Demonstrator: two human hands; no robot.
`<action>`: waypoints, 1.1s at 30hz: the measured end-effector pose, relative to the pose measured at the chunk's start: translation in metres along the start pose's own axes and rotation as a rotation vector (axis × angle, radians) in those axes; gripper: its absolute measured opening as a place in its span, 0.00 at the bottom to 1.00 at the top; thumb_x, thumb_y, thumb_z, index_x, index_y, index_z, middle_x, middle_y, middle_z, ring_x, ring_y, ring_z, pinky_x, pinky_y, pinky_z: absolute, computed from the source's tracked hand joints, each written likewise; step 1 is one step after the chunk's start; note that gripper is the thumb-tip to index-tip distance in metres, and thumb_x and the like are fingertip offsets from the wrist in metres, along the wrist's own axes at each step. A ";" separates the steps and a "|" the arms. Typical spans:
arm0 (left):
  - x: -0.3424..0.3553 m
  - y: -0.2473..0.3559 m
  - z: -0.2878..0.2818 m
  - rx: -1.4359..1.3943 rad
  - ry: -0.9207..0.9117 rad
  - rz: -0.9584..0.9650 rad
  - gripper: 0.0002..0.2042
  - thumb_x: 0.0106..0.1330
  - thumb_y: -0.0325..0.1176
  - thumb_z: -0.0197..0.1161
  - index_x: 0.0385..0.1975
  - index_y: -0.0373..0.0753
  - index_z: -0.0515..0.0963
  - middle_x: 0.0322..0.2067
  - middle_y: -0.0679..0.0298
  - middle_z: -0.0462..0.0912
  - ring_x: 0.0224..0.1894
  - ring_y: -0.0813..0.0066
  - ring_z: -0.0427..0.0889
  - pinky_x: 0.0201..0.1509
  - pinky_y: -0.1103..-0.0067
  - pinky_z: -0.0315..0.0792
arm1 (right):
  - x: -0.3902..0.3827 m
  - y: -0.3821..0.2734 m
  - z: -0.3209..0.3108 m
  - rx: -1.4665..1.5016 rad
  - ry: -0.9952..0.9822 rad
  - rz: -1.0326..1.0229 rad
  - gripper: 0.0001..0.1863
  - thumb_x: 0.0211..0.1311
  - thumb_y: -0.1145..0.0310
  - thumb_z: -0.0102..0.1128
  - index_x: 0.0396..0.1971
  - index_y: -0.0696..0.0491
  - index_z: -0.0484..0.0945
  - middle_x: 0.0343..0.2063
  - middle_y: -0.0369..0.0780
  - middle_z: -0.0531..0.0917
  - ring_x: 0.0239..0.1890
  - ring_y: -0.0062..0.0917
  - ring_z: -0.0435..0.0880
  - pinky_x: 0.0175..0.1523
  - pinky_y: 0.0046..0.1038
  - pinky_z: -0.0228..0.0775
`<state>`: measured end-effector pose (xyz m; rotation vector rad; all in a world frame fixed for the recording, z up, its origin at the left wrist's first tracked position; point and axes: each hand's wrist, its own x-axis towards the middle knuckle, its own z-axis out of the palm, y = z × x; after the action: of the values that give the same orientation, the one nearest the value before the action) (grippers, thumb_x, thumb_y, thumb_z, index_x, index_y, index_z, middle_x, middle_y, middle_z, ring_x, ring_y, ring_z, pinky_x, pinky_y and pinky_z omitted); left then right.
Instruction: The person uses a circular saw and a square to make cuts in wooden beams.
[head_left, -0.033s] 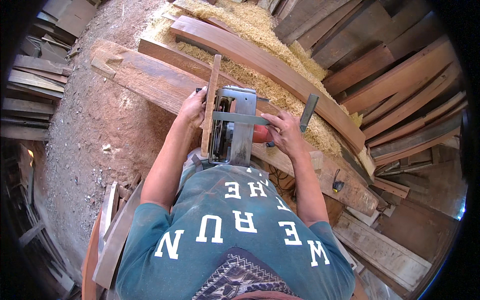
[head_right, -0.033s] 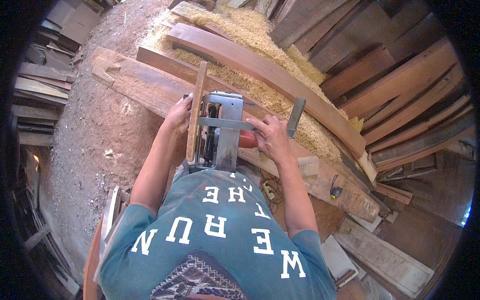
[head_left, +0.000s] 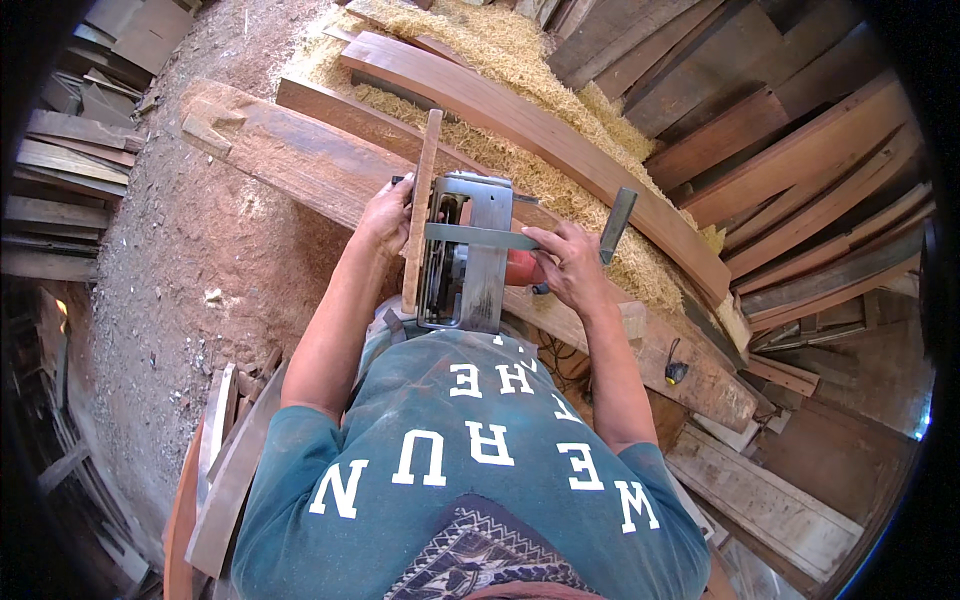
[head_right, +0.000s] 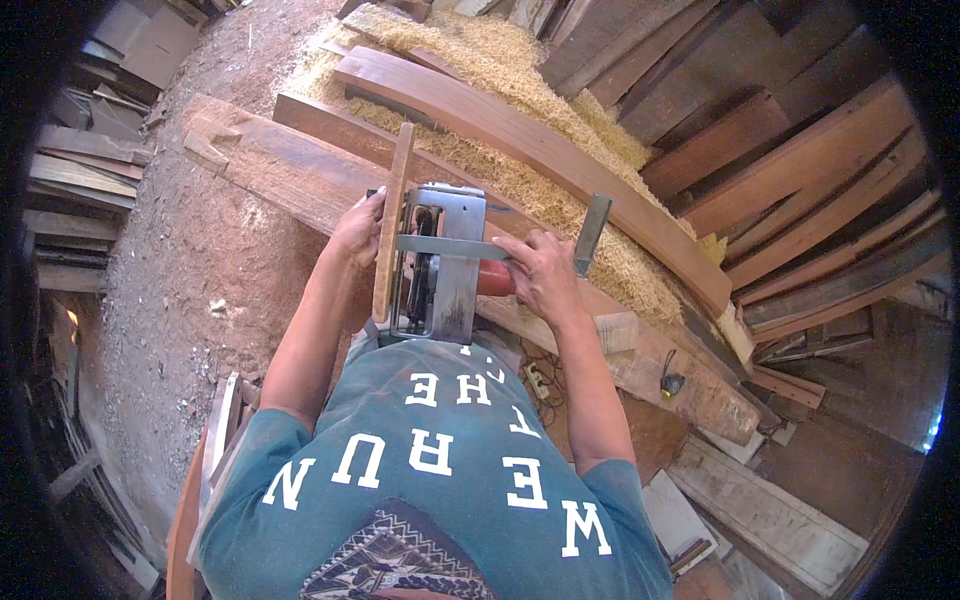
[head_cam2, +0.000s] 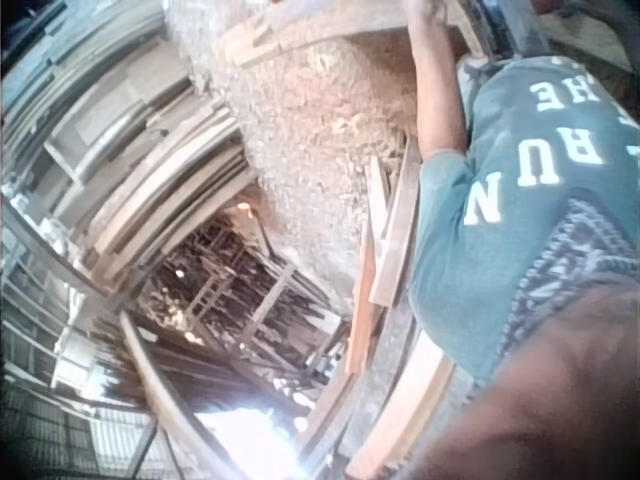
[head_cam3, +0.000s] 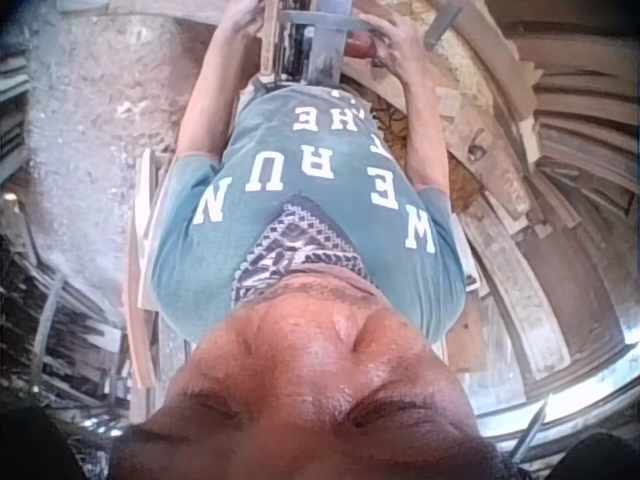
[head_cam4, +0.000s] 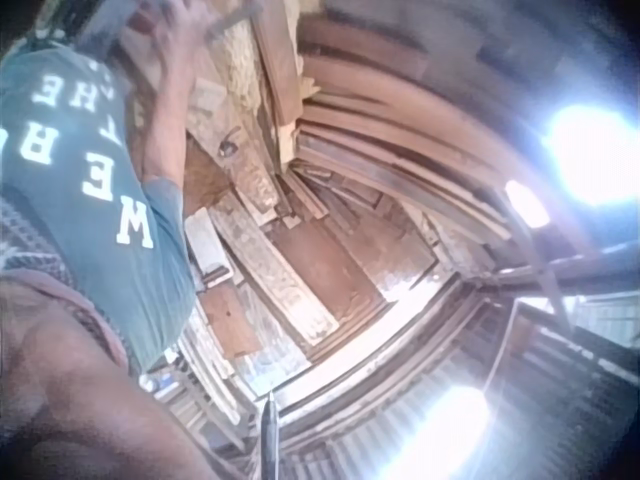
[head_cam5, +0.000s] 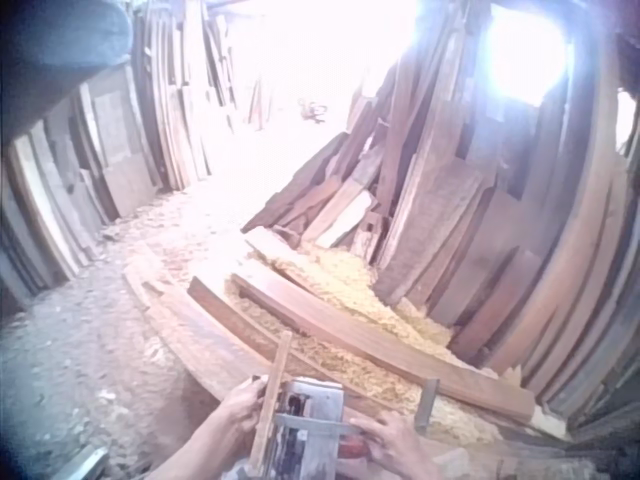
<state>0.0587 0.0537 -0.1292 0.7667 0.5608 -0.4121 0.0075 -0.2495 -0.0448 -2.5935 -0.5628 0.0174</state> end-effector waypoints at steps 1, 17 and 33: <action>0.001 -0.001 -0.001 -0.005 -0.003 0.002 0.12 0.78 0.38 0.49 0.46 0.37 0.74 0.33 0.60 0.81 0.30 0.68 0.82 0.33 0.69 0.84 | 0.000 0.000 0.000 -0.002 0.002 0.002 0.21 0.50 0.71 0.71 0.47 0.40 0.85 0.29 0.36 0.77 0.38 0.31 0.76 0.46 0.36 0.62; 0.002 0.001 0.005 0.023 -0.015 0.043 0.10 0.78 0.37 0.49 0.45 0.37 0.72 0.35 0.60 0.80 0.32 0.68 0.81 0.35 0.69 0.83 | 0.006 0.014 0.004 0.134 -0.044 0.030 0.21 0.53 0.70 0.71 0.50 0.42 0.85 0.30 0.39 0.78 0.38 0.34 0.78 0.47 0.37 0.64; 0.005 -0.002 0.006 0.085 0.010 0.021 0.14 0.78 0.44 0.50 0.45 0.40 0.75 0.33 0.66 0.79 0.32 0.76 0.78 0.36 0.77 0.78 | 0.013 0.023 0.006 0.202 -0.152 0.108 0.20 0.53 0.70 0.70 0.49 0.43 0.85 0.36 0.39 0.83 0.43 0.34 0.80 0.51 0.37 0.65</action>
<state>0.0633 0.0469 -0.1296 0.8555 0.5462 -0.4146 0.0278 -0.2597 -0.0591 -2.4343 -0.4486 0.2945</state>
